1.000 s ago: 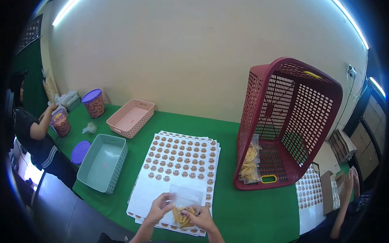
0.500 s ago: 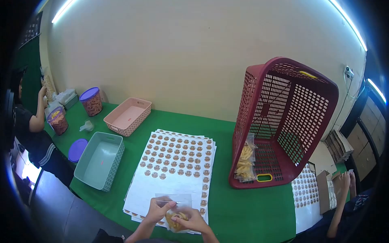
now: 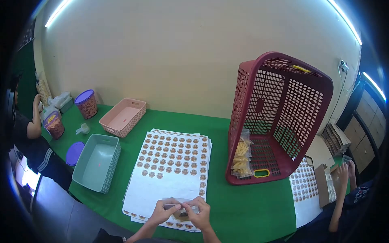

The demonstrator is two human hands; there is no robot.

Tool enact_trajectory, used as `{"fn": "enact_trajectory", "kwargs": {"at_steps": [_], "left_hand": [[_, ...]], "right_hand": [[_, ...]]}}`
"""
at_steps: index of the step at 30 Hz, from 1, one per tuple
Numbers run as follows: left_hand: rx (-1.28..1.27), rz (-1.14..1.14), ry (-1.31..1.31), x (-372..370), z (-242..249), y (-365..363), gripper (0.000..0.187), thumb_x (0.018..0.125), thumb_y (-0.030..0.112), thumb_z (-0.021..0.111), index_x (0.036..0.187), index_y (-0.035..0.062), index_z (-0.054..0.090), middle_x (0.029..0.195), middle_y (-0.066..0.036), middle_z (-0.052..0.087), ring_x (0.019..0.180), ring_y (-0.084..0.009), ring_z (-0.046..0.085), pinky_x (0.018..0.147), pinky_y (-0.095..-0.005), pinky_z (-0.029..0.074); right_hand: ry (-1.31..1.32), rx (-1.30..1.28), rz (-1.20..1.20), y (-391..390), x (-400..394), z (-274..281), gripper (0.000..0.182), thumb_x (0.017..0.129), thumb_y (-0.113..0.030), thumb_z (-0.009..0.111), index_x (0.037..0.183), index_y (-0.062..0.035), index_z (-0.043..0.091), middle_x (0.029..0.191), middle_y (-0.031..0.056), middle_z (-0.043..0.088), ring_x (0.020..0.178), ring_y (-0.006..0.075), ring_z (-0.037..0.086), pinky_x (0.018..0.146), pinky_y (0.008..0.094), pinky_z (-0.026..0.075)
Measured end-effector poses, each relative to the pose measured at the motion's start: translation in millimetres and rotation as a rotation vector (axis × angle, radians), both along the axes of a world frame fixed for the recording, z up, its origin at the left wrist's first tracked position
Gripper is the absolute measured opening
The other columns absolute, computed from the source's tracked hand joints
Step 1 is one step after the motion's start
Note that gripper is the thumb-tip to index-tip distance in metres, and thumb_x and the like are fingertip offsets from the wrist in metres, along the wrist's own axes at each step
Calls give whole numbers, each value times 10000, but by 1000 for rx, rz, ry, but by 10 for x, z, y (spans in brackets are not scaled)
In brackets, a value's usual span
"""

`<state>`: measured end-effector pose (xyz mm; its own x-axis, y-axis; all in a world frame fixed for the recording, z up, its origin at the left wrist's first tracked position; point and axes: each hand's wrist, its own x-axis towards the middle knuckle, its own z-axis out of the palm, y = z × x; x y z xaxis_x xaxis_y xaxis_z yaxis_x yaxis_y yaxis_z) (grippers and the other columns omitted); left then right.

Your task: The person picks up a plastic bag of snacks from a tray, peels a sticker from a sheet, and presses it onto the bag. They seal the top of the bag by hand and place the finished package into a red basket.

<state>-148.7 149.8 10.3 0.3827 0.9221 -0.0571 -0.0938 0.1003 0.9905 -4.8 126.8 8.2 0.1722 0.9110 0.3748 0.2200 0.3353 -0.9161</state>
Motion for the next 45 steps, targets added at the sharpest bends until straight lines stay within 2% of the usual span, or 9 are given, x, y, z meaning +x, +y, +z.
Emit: {"fn": "enact_trajectory", "kwargs": {"at_steps": [11, 17, 24, 30, 32, 36, 40, 43, 45], "left_hand": [[139, 49, 2, -169, 13, 48, 71, 696, 60, 634, 712, -7, 621, 652, -63, 590, 620, -94, 522, 573, -212, 400], [428, -14, -353, -185, -103, 210, 50, 691, 35, 644, 714, -6, 629, 691, -68, 585, 641, -111, 524, 632, -243, 417], [180, -120, -348, -357, 36, 180, 115, 733, 57, 600, 814, -22, 621, 773, -91, 594, 682, -119, 526, 645, -227, 405], [244, 69, -85, -292, -18, 161, 135, 750, 24, 570, 868, -31, 604, 853, -112, 582, 798, -146, 536, 703, -225, 414], [330, 399, -232, -152, 69, 141, 217, 745, -1, 566, 958, -39, 561, 923, -119, 561, 850, -169, 541, 783, -262, 424], [330, 120, -307, -158, 91, 98, 459, 842, 300, 452, 1083, -90, 449, 1087, -188, 478, 1059, -247, 452, 908, -339, 351], [489, -129, -242, 71, 139, 28, 657, 810, 422, 427, 1257, -29, 256, 1292, -184, 271, 1222, -263, 227, 1001, -353, 169], [310, 13, -190, 62, 97, 37, 496, 854, 305, 406, 1200, -45, 348, 1187, -178, 413, 1133, -267, 367, 949, -340, 278], [137, 124, -306, 48, 99, 41, 318, 886, 178, 366, 1075, -57, 466, 1004, -158, 542, 949, -237, 530, 829, -293, 418]], "right_hand": [[154, 61, 108, -5, -149, 76, 72, 651, 7, 655, 664, -2, 585, 660, 55, 519, 601, 100, 474, 560, 203, 364], [352, 36, 227, -12, -60, 65, 87, 665, 33, 637, 635, -5, 564, 691, 61, 525, 630, 101, 485, 575, 198, 373], [241, 2, 288, -33, 92, 203, 62, 704, 7, 618, 652, -7, 588, 709, 57, 547, 673, 111, 508, 639, 212, 384], [345, 54, 177, -44, 55, 156, 53, 738, 7, 575, 690, 2, 554, 780, 110, 560, 741, 147, 536, 706, 256, 416], [455, 103, 77, -17, 98, 83, 49, 754, 7, 552, 710, 4, 531, 833, 129, 560, 793, 163, 539, 740, 272, 416], [585, 127, -10, -17, 90, 135, 58, 797, -1, 491, 742, -3, 472, 998, 180, 539, 936, 211, 526, 821, 302, 404], [314, 88, 230, -84, -149, 135, 149, 756, -53, 554, 892, -3, 520, 1159, 196, 446, 1129, 265, 382, 906, 368, 330], [-266, 162, 268, -104, -68, 198, 254, 736, -77, 581, 965, -2, 500, 1140, 206, 432, 1097, 237, 388, 897, 356, 313], [-197, 153, 142, -75, -14, 50, 293, 716, -80, 602, 976, 1, 494, 1089, 172, 456, 1053, 231, 411, 871, 343, 332]]}}
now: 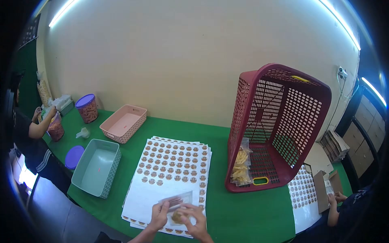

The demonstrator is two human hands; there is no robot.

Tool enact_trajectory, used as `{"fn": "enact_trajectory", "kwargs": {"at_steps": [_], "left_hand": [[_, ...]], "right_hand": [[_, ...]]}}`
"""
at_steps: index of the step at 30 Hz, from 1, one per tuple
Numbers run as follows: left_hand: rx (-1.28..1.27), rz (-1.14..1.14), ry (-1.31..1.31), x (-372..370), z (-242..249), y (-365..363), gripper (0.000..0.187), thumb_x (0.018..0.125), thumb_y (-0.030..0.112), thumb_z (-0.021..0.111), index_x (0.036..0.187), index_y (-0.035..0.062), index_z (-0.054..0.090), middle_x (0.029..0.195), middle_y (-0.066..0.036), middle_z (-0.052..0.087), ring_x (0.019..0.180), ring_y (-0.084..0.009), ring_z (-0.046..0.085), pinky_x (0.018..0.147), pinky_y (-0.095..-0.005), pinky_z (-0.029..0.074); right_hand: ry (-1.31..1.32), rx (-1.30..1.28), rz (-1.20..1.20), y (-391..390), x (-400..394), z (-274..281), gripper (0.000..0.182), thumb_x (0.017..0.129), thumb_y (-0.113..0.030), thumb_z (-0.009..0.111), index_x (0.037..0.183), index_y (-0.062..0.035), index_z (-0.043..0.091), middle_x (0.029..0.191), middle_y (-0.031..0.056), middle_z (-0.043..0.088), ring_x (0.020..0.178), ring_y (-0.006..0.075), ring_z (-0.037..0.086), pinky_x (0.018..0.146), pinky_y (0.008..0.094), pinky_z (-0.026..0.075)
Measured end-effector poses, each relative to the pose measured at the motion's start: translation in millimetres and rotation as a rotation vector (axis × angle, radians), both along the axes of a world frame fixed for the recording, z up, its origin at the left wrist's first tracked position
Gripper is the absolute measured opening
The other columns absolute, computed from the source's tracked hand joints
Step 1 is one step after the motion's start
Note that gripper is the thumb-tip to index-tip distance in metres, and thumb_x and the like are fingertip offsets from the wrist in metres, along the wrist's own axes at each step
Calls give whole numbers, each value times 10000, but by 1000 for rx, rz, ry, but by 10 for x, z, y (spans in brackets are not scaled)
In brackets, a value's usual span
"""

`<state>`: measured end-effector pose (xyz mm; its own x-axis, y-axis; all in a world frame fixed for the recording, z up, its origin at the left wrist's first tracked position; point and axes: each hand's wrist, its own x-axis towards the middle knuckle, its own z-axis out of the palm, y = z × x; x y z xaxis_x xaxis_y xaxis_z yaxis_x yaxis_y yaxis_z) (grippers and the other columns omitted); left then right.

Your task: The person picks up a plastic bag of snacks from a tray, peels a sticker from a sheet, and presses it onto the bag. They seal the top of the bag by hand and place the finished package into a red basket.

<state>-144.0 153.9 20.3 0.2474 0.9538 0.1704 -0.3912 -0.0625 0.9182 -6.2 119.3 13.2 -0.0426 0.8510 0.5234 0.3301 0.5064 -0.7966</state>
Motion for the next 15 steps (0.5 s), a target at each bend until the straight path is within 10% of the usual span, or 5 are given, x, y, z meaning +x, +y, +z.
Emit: {"fn": "enact_trajectory", "kwargs": {"at_steps": [5, 10, 15], "left_hand": [[-40, -15, 20, -87, -98, -22, 188, 853, 117, 449, 876, -60, 509, 853, -128, 565, 819, -182, 578, 726, -258, 465], [44, 2, 213, -52, -81, -34, 135, 786, 99, 564, 740, -25, 537, 698, -69, 577, 685, -108, 564, 585, -211, 431], [92, 116, 364, -91, -134, -9, 207, 730, 75, 625, 574, 14, 503, 623, -50, 567, 605, -82, 544, 543, -200, 405]], "right_hand": [[437, -271, -75, 163, 60, -98, 392, 673, -95, 655, 992, 15, 456, 989, 91, 441, 911, 162, 438, 774, 289, 371], [181, -221, -8, 159, 79, 105, 93, 686, -61, 637, 645, -6, 575, 603, 41, 500, 582, 112, 472, 577, 218, 374], [194, -174, -13, 154, 115, 34, 115, 695, -66, 633, 638, -4, 555, 619, 39, 501, 581, 103, 458, 552, 216, 357]]}}
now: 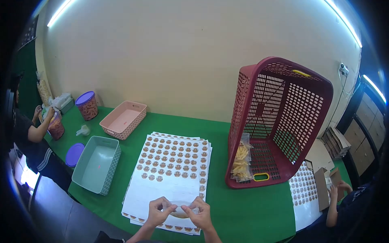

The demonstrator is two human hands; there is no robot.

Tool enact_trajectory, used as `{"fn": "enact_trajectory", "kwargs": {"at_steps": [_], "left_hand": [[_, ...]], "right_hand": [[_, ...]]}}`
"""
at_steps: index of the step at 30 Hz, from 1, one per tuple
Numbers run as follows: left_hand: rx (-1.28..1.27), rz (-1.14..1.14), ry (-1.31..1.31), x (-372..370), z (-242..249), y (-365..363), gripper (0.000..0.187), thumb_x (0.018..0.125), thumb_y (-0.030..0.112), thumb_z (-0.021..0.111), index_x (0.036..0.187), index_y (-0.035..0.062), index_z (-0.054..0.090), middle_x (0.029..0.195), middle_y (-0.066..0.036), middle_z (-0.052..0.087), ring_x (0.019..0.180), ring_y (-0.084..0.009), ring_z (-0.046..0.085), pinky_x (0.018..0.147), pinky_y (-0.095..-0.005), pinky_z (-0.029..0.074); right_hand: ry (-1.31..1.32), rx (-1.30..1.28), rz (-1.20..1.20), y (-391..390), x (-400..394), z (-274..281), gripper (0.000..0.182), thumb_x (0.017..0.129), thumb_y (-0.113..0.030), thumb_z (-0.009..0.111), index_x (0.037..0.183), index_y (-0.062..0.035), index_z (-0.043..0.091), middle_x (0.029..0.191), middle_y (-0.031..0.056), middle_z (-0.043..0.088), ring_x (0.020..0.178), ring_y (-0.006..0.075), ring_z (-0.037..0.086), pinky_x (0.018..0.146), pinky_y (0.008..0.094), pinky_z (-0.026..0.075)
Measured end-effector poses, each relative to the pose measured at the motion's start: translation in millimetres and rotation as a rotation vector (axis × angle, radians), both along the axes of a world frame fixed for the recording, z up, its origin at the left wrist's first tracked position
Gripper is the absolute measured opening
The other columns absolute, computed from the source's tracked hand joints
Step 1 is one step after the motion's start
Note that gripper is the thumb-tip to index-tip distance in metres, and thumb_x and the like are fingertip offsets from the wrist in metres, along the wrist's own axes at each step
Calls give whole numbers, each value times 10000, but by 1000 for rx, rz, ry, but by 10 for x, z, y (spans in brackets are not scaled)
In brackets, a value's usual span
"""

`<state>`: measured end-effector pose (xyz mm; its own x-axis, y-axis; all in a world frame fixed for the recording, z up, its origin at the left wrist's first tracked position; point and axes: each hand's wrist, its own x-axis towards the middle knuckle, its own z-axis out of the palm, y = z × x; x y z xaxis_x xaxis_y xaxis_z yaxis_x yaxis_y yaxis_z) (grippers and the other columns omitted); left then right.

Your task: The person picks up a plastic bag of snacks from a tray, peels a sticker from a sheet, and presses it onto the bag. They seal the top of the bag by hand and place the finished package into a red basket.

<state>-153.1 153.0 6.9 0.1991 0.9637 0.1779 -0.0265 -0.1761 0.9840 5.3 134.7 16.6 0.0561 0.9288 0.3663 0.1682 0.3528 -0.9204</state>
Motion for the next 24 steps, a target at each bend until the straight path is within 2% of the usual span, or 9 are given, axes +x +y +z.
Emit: {"fn": "enact_trajectory", "kwargs": {"at_steps": [7, 12, 14, 16, 17, 18, 20, 22, 24], "left_hand": [[-95, -26, -256, -58, 62, 44, 180, 721, 64, 630, 586, 4, 528, 637, -75, 577, 607, -99, 548, 561, -212, 418], [-167, -63, -278, 59, 112, 44, 127, 720, 63, 628, 788, -24, 566, 752, -97, 597, 705, -134, 571, 672, -253, 452], [-94, -91, -196, 61, 160, 53, 227, 725, 115, 634, 887, -22, 554, 780, -88, 599, 682, -119, 569, 650, -249, 467], [-141, -276, 210, 18, 140, 67, 262, 728, 182, 641, 876, -21, 567, 703, -54, 582, 571, -67, 520, 517, -204, 435], [-226, -270, 255, 19, 99, 69, 288, 726, 237, 644, 843, -18, 578, 620, -7, 537, 483, -30, 427, 417, -179, 346], [-248, -276, 261, 36, 69, 47, 288, 726, 237, 644, 843, -18, 578, 620, -7, 537, 483, -30, 427, 417, -179, 346], [-252, -179, 66, 98, 15, 6, 271, 728, 238, 643, 816, -12, 588, 558, 26, 491, 458, -21, 365, 401, -179, 286], [-232, -148, 50, 110, -63, -10, 266, 737, 237, 634, 817, -12, 585, 564, 24, 499, 469, -18, 380, 408, -178, 299], [-187, -128, 52, 103, -61, -4, 250, 746, 226, 624, 804, -13, 581, 570, 17, 502, 495, -17, 386, 433, -178, 310]], "right_hand": [[-124, 20, 307, -20, 214, 148, 64, 764, -50, 546, 764, -4, 591, 761, 60, 565, 739, 117, 515, 615, 227, 409], [144, -181, 182, -50, 186, 119, 149, 823, -102, 482, 887, 14, 549, 941, 86, 562, 857, 161, 549, 671, 229, 462], [469, -318, 66, -47, 184, 68, 185, 855, -152, 443, 910, 13, 507, 933, 103, 568, 813, 178, 578, 639, 244, 483], [543, -315, 10, -51, 201, -25, 205, 870, -192, 417, 913, -2, 483, 899, 117, 577, 760, 188, 598, 616, 247, 497], [571, -262, -10, -48, 202, -38, 201, 867, -193, 426, 913, -5, 483, 883, 116, 582, 755, 193, 601, 599, 244, 497], [598, -202, -31, -39, 198, -38, 198, 863, -193, 436, 914, -8, 483, 868, 115, 587, 751, 197, 603, 582, 240, 498], [606, -217, -49, -70, 170, -30, 255, 818, -216, 526, 957, -7, 480, 822, 105, 587, 713, 150, 593, 545, 203, 469], [84, -383, 80, -102, 185, -69, 344, 746, -237, 624, 970, -5, 504, 776, 76, 580, 602, 83, 549, 482, 170, 417], [93, -432, 96, -107, 158, -85, 311, 734, -234, 636, 911, -2, 529, 733, 49, 573, 566, 60, 519, 462, 169, 395]]}}
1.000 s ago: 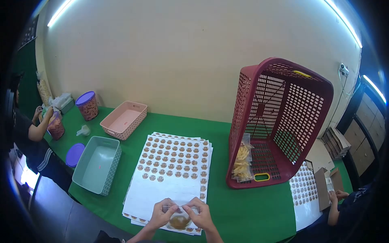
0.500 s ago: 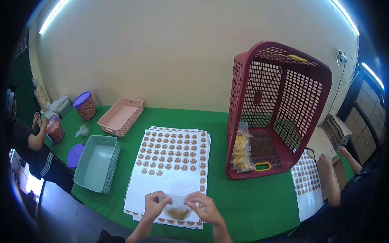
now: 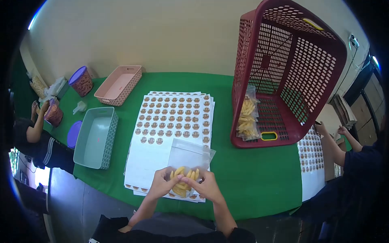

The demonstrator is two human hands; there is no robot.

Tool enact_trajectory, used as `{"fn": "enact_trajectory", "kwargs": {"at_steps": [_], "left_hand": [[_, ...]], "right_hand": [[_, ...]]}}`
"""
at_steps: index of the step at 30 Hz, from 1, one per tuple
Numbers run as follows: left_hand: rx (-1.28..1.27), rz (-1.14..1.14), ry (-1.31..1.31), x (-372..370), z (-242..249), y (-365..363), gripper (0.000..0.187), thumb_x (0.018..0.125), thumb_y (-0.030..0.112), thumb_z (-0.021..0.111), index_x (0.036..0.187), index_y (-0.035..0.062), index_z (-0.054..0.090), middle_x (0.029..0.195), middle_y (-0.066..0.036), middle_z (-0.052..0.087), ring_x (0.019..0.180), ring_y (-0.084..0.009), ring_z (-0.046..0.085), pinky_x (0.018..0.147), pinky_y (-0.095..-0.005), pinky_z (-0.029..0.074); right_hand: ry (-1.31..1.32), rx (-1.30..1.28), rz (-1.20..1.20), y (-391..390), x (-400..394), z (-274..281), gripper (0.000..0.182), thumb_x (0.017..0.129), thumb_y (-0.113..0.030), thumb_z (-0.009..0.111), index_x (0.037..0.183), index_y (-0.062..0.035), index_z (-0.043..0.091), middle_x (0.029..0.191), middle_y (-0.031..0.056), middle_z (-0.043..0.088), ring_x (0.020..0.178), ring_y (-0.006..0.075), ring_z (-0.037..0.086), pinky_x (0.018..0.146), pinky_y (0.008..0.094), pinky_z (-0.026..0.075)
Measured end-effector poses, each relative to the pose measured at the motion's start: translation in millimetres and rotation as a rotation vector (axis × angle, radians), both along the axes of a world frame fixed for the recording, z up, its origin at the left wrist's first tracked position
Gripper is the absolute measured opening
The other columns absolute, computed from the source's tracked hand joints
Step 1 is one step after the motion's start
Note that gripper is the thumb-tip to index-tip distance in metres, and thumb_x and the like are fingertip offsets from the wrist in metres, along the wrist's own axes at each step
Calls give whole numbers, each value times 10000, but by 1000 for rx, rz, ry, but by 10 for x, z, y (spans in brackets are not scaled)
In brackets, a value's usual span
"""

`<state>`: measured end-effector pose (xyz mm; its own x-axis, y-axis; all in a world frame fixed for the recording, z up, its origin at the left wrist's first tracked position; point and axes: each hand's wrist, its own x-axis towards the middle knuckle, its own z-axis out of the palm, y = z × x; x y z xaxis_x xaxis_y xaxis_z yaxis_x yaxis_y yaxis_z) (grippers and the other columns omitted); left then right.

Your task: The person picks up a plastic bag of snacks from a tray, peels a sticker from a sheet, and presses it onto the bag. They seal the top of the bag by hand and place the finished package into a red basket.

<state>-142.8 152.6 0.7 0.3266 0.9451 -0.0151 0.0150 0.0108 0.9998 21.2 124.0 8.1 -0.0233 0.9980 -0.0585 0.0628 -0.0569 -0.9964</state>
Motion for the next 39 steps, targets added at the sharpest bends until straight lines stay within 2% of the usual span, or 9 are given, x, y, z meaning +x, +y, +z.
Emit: {"fn": "enact_trajectory", "kwargs": {"at_steps": [7, 12, 13, 18, 20, 26, 29, 33, 39], "left_hand": [[-171, -73, 74, -32, 48, 15, 213, 765, 147, 594, 882, -24, 544, 770, -43, 565, 692, -60, 498, 610, -203, 410], [405, 238, 192, 10, 28, 12, 601, 645, 252, 708, 1096, -11, 411, 1056, -142, 473, 908, -211, 506, 779, -306, 401], [259, 49, 103, -54, 1, 33, 726, 588, 281, 743, 1142, -7, 373, 1117, -158, 418, 989, -241, 468, 844, -338, 365], [359, -63, 4, 14, 1, 7, 645, 635, 266, 713, 1127, -13, 404, 1107, -134, 421, 965, -234, 488, 843, -317, 374], [5, 61, -77, 1, -38, -14, 472, 741, 165, 613, 1125, -15, 406, 1050, -97, 485, 999, -180, 471, 874, -315, 369], [-125, 13, -279, -45, -47, -13, 282, 815, 79, 485, 1072, -32, 450, 996, -99, 517, 910, -136, 503, 749, -256, 427], [-116, -69, -206, -38, 33, -53, 305, 794, 64, 523, 1069, -44, 449, 962, -100, 533, 870, -130, 516, 735, -243, 429], [-147, -41, -147, -11, 81, -48, 384, 759, 47, 570, 1101, -56, 426, 921, -102, 549, 836, -126, 524, 748, -241, 421], [-34, 15, -97, -16, -61, -32, 389, 788, 61, 534, 1140, -41, 403, 1012, -133, 517, 897, -132, 494, 772, -252, 406]], "right_hand": [[91, 41, -58, 35, -129, -136, 206, 739, -183, 627, 793, 11, 587, 647, 8, 572, 553, 23, 482, 464, 174, 376], [-30, 150, -307, 78, -192, -51, 344, 799, -193, 534, 1063, 22, 489, 852, 93, 568, 633, 106, 509, 581, 217, 427], [-29, 151, -310, 61, -191, -14, 344, 799, -193, 534, 1063, 22, 489, 852, 93, 568, 633, 106, 509, 581, 217, 427], [-62, 255, 135, -42, -237, 64, 415, 859, -229, 368, 1211, -9, 355, 1154, 184, 388, 981, 231, 461, 811, 318, 378], [-124, 272, 157, 33, -125, -9, 423, 845, -232, 412, 1206, -16, 367, 1154, 162, 392, 919, 229, 470, 809, 311, 379], [-236, 286, -407, 64, -238, -41, 340, 756, -218, 601, 991, 8, 507, 937, 115, 516, 865, 159, 487, 728, 268, 395], [106, 113, -150, 77, -214, -162, 297, 728, -249, 640, 876, -2, 567, 823, 73, 564, 750, 95, 498, 663, 231, 400], [48, 62, -159, 60, -247, -193, 234, 745, -232, 627, 732, 1, 604, 583, 19, 573, 543, 33, 469, 524, 204, 396], [-29, 51, -182, 30, -269, -146, 204, 783, -192, 580, 743, 8, 598, 598, 24, 571, 562, 27, 475, 509, 177, 383]]}}
